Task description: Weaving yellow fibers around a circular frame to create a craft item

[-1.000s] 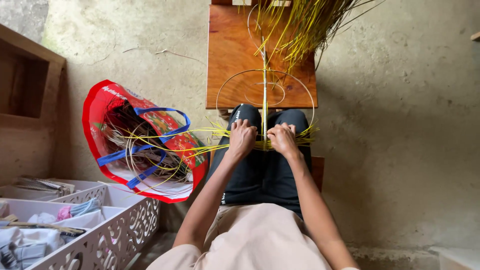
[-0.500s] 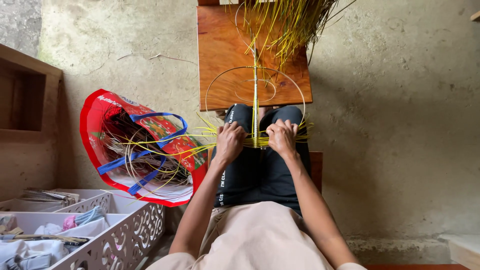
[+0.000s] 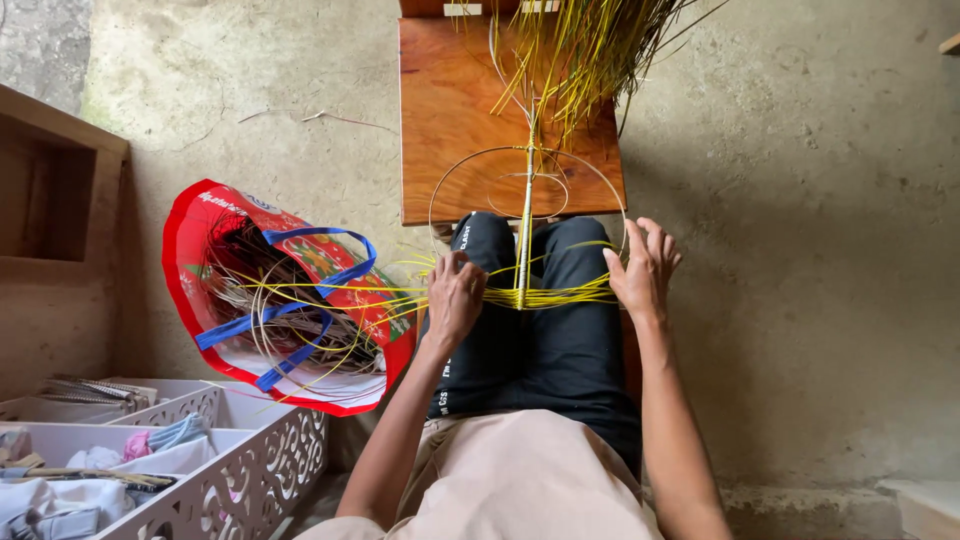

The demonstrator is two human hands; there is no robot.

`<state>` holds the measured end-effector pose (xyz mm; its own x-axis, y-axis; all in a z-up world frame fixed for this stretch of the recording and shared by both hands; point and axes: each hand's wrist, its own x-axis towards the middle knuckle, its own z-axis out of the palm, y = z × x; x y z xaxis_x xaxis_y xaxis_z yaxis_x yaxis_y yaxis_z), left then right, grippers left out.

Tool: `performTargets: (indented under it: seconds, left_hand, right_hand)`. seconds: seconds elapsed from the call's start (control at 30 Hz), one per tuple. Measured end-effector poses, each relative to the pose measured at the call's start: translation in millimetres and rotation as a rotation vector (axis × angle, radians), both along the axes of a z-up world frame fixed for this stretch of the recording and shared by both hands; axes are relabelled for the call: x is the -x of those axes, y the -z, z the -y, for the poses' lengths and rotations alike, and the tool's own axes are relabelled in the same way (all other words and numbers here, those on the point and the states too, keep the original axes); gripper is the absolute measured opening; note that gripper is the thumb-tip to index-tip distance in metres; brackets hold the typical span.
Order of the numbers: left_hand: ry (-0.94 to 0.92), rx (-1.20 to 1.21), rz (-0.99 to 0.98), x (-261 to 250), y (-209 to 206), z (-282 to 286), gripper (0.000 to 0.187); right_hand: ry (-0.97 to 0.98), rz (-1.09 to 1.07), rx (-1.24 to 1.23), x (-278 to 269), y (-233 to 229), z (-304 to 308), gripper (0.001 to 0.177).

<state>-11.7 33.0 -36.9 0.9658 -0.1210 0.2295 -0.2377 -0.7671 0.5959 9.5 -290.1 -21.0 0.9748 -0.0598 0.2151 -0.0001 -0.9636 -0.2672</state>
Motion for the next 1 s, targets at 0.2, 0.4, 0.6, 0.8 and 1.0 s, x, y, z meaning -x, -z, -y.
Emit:
performTargets:
  seconds: [0.2,0.4,0.6,0.8,1.0]
  left_hand:
    - [-0.002,-0.028,-0.029,1.5,1.4,-0.4,0.023]
    - [-0.117,-0.249,0.053,9.1,-15.0,4.5,0.026]
    - [-0.105,-0.047,-0.242,18.6,64.4,57.1,0.019]
    - [-0.395,1.339,-1.002,-6.1,67.2,73.8,0.071]
    - [-0.403,1.044,-0.404,-14.9,2.5,51.2,0.027]
  right_hand:
    - [0.038,-0.384,-1.087,25.8,62.1,-64.6,0.025]
    - [0.332,-0.540,-1.892,7.4,109.5,-89.9,0.041]
    - [0.336,-0.342,-1.795,5.1,107.1,-88.1,0.028]
    - [0.377,-0.300,-1.706,7.3,112.6,-91.1,0.022]
    - [0.357,-0.276,-1.602,8.5,109.7,-101.7,0.026]
